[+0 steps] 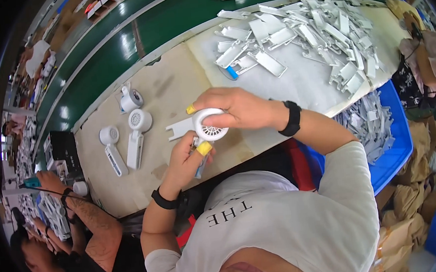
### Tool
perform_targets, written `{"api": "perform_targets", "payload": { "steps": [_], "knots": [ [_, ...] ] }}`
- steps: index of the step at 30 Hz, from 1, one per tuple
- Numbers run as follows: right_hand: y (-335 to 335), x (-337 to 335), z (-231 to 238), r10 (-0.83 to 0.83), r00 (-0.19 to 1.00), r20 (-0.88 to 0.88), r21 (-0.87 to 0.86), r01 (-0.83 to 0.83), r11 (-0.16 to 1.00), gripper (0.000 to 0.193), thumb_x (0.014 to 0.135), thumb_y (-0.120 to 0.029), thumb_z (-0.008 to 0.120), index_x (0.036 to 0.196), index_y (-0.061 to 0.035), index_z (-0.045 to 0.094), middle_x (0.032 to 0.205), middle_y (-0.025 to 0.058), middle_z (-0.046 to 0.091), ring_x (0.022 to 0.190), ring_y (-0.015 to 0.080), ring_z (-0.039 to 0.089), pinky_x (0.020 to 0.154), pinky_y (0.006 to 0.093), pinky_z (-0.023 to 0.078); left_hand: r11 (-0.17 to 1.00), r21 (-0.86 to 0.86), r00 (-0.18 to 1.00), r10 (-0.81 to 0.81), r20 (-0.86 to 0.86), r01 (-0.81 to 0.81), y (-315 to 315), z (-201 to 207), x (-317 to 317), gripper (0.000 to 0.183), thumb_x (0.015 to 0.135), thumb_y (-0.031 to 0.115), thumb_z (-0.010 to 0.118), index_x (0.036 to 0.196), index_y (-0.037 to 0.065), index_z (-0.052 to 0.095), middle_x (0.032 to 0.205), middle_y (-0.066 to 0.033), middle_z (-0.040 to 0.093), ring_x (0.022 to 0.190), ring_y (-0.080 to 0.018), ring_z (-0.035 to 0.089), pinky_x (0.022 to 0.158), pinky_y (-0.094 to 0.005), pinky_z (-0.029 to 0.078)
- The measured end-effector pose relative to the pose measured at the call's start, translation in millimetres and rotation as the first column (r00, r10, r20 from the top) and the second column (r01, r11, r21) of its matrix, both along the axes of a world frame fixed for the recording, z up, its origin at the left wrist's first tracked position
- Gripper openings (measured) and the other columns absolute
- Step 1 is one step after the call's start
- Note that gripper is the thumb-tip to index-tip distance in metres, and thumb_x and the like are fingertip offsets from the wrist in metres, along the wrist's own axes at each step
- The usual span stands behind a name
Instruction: The person assembles a handheld fan by joining the fan head to the handle, inserting a battery, and snapping a plastic cover into place. They repeat this process multiple times, placing each completed fan on the table.
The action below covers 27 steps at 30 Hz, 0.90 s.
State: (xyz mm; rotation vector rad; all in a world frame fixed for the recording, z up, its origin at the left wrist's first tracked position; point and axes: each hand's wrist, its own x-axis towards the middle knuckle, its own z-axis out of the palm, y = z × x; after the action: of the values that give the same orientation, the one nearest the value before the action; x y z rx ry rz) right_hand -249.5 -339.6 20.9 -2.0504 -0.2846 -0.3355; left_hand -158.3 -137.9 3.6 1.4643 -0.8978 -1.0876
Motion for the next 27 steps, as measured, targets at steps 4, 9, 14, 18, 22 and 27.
{"api": "perform_targets", "payload": {
  "steps": [4,9,14,18,22,27],
  "knots": [
    [-24.8,-16.2,3.5,-0.152,0.949,-0.277,0.084,0.182,0.98,0.035,0.084,-0.021,0.061,0.113,-0.0025,0.057,0.102,0.0134,0.06,0.097,0.0226,0.057,0.085,0.0342,0.044,0.914,-0.251,0.864,0.17,-0.474,-0.318,4.1,-25.4,9.4,0.03,0.089,0.018,0.055,0.11,-0.001,0.051,0.096,-0.0119,0.063,0.081,-0.0197,0.062,0.072,-0.0316,0.049],
    [-96.0,-44.6,-27.8,-0.755,0.644,0.125,-0.739,0.568,0.363,0.032,0.078,-0.022,0.065,0.102,-0.002,0.057,0.096,0.0166,0.062,0.09,0.0349,0.057,0.078,0.0392,0.046,0.816,-0.315,0.805,0.276,-0.525,-0.485,-11.7,-16.0,27.5,0.031,0.091,0.02,0.051,0.113,-0.001,0.053,0.106,-0.0158,0.062,0.092,-0.019,0.06,0.081,-0.0316,0.048],
    [-97.3,-42.7,-36.9,-0.782,0.619,-0.071,-0.739,0.494,0.458,0.043,0.076,-0.018,0.064,0.114,-0.005,0.05,0.102,0.0154,0.059,0.095,0.0346,0.056,0.078,0.0403,0.046,0.881,-0.229,0.853,0.287,-0.437,-0.414,-12.2,-21.4,30.1,0.031,0.091,0.02,0.053,0.115,0.001,0.053,0.108,-0.0122,0.063,0.086,-0.0144,0.063,0.061,-0.02,0.047],
    [-80.1,-40.7,-26.2,-0.7,0.714,-0.005,-0.635,0.539,0.554,0.047,0.072,-0.009,0.064,0.116,-0.0048,0.048,0.114,0.017,0.054,0.1,0.0345,0.054,0.082,0.0399,0.045,0.863,-0.205,0.823,0.33,-0.462,-0.461,-10.0,-15.8,28.4,0.027,0.091,0.018,0.053,0.114,0.002,0.054,0.109,-0.0111,0.062,0.083,-0.013,0.064,0.054,-0.0168,0.043],
    [-54.3,-36.9,-23.7,-0.578,0.811,-0.088,-0.839,0.253,0.482,0.052,0.07,-0.005,0.066,0.119,-0.0036,0.048,0.118,0.0177,0.052,0.103,0.0353,0.052,0.087,0.0408,0.044,0.834,-0.256,0.815,0.332,-0.474,-0.489,-11.5,-22.4,27.4,0.028,0.09,0.015,0.054,0.114,0.001,0.054,0.11,-0.013,0.061,0.09,-0.0171,0.063,0.062,-0.0232,0.05],
    [18.8,-17.7,15.1,-0.308,0.942,0.134,-0.361,0.336,0.87,0.053,0.072,-0.007,0.067,0.121,-0.0048,0.049,0.118,0.0174,0.052,0.106,0.0337,0.052,0.088,0.04,0.044,0.757,-0.338,0.756,0.298,-0.583,-0.559,-21.2,-20.8,12.3,0.03,0.089,0.013,0.055,0.116,-0.001,0.052,0.116,-0.0141,0.057,0.094,-0.0198,0.061,0.074,-0.0331,0.054]
  ]
}}
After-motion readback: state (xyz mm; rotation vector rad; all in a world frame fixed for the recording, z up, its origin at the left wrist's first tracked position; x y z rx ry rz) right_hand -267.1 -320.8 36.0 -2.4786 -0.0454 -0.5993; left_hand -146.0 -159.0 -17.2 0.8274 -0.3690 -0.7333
